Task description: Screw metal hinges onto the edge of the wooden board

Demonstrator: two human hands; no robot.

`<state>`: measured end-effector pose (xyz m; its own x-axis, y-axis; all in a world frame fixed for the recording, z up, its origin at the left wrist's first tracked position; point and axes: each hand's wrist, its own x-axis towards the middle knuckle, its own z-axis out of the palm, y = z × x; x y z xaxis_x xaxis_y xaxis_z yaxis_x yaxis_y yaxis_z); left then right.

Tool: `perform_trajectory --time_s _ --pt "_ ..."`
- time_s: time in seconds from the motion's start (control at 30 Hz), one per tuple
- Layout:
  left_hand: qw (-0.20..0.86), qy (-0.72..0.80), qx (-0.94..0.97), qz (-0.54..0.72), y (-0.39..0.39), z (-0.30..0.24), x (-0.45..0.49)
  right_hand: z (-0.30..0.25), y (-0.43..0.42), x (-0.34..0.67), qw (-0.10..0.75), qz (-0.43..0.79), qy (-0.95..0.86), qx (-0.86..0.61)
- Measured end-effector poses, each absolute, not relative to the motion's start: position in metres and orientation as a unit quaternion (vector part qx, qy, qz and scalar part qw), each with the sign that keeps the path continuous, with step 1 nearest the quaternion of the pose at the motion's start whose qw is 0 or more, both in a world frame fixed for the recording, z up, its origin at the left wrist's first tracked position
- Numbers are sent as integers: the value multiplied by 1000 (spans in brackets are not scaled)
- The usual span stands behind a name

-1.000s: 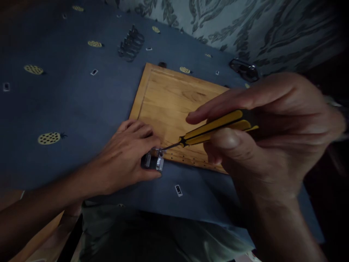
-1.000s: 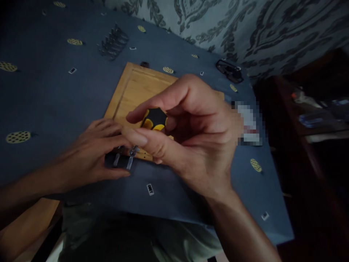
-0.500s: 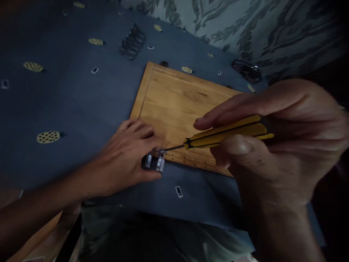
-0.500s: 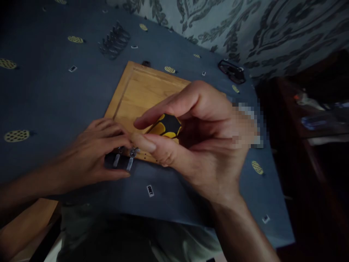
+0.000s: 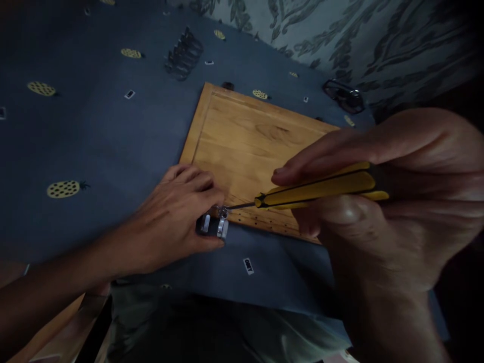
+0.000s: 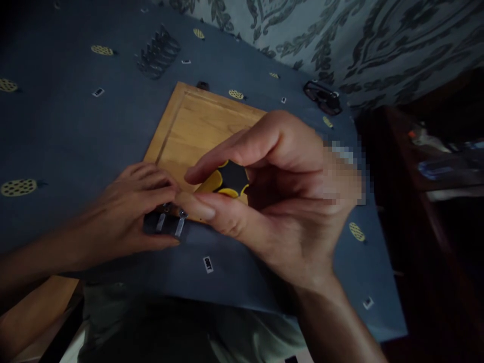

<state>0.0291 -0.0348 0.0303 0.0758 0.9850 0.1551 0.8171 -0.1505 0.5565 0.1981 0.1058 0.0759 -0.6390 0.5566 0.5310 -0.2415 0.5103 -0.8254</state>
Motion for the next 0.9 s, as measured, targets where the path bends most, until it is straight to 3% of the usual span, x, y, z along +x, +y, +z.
perform_trajectory --time_s 0.23,0.43,0.6,0.83,0.9 --pt "182 635 707 252 -32 33 29 87 103 208 320 510 -783 -154" --pt "171 637 707 255 -34 34 31 79 108 204 405 463 -776 -139" --pt "171 632 710 259 -34 30 30 81 115 212 300 499 -805 -115" --pt "168 631 711 261 -34 32 30 89 93 205 352 453 -772 -273" --pt "172 637 706 255 -34 34 31 89 91 201 379 441 -774 -252"
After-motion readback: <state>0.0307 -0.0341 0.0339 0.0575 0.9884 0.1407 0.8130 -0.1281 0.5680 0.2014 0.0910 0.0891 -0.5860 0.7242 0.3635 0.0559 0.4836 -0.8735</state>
